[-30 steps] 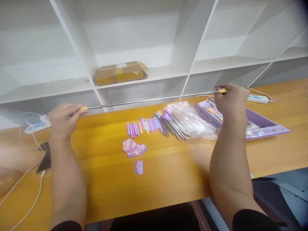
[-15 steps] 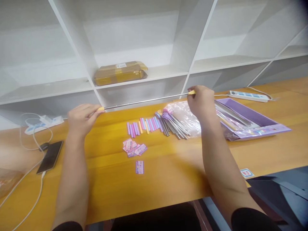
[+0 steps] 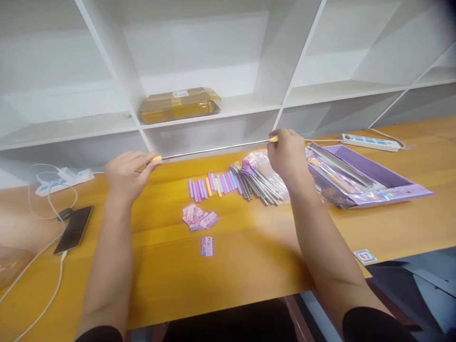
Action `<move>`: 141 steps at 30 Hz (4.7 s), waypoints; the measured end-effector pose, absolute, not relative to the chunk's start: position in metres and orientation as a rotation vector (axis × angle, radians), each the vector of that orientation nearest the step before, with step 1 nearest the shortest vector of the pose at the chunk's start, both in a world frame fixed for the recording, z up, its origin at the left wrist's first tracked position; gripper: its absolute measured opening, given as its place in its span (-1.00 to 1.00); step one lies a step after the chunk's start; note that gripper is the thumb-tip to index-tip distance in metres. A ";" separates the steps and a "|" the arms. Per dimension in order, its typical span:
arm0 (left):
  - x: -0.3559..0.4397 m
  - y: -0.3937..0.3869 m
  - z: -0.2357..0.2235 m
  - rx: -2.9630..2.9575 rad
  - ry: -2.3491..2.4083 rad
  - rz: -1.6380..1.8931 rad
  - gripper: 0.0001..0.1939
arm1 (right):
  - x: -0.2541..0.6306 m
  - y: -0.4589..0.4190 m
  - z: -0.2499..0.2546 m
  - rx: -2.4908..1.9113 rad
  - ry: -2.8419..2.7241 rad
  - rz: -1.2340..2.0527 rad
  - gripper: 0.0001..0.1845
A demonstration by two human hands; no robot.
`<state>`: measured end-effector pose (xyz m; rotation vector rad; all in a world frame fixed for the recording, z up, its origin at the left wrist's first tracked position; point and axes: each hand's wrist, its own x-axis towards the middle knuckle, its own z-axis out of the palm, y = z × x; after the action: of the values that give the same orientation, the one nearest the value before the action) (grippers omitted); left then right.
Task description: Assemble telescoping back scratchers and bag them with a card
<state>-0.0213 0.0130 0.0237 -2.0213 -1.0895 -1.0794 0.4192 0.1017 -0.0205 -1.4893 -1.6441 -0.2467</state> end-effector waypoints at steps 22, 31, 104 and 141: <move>0.072 -0.015 0.006 -1.938 -0.966 -1.082 -0.87 | 0.320 0.012 0.004 -1.557 -1.979 -0.197 -0.50; 0.086 -0.023 0.002 -1.925 -1.078 -1.022 -0.76 | 0.317 0.009 -0.004 -1.592 -2.050 -0.304 -0.45; 0.039 -0.002 0.019 -2.242 -1.102 -0.743 -0.53 | 0.349 0.035 0.006 -0.805 -2.225 -0.439 -0.69; -0.015 0.005 0.032 -2.290 -1.204 -0.766 -0.58 | 0.402 0.070 0.008 -0.763 -2.056 -0.646 -0.69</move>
<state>-0.0154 0.0045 0.0318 -2.2897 -1.2038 -0.7660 0.4019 0.0700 0.0080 -0.7631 -2.0564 -0.6462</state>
